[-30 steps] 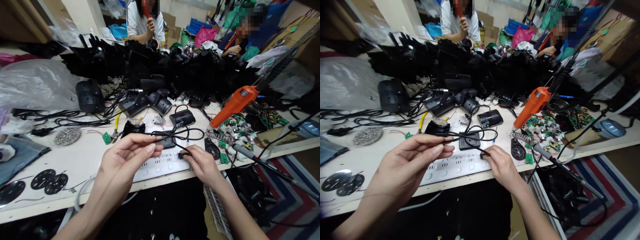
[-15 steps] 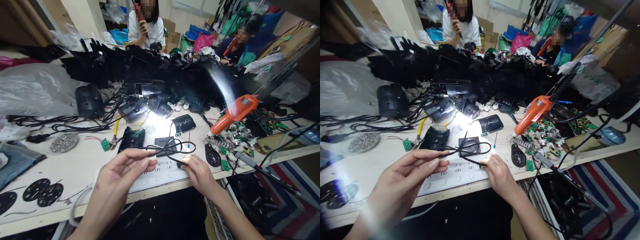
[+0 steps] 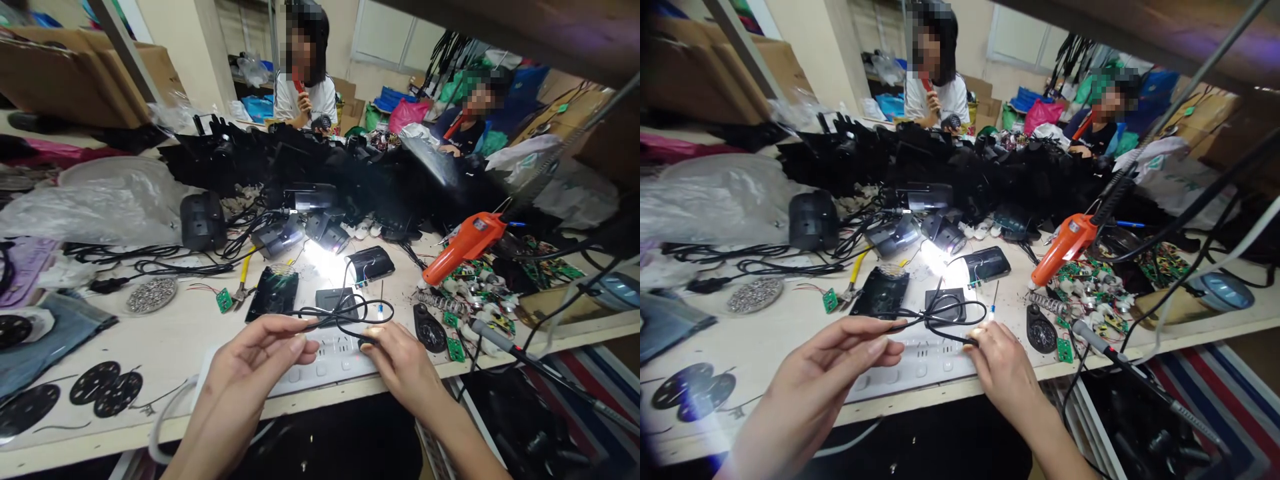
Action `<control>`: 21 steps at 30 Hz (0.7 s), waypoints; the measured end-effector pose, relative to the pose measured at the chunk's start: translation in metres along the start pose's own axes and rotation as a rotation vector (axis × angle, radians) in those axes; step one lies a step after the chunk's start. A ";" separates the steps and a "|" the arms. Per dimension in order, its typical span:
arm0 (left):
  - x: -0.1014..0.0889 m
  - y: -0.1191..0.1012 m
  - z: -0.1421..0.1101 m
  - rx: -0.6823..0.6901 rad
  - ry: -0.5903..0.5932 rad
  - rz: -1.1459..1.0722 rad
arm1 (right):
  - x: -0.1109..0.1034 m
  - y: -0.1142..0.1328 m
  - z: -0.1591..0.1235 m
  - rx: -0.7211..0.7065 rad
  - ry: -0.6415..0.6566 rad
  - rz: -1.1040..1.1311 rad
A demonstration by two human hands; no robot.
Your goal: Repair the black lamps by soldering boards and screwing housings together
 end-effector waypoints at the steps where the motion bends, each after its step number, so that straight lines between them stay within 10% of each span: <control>1: 0.000 0.000 0.000 -0.001 0.001 0.003 | 0.001 0.000 0.000 -0.004 0.004 -0.006; 21: -0.008 0.003 0.005 0.005 -0.055 0.030 | 0.011 -0.003 -0.001 0.073 0.093 -0.036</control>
Point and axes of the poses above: each hand's wrist, its own z-axis towards the middle knuckle, its own x-axis out of the palm, y = z × x, the point moved 9 cm from there along z, towards the middle knuckle, and after that the axes turned 14 degrees about -z, right-handed, at the moved point
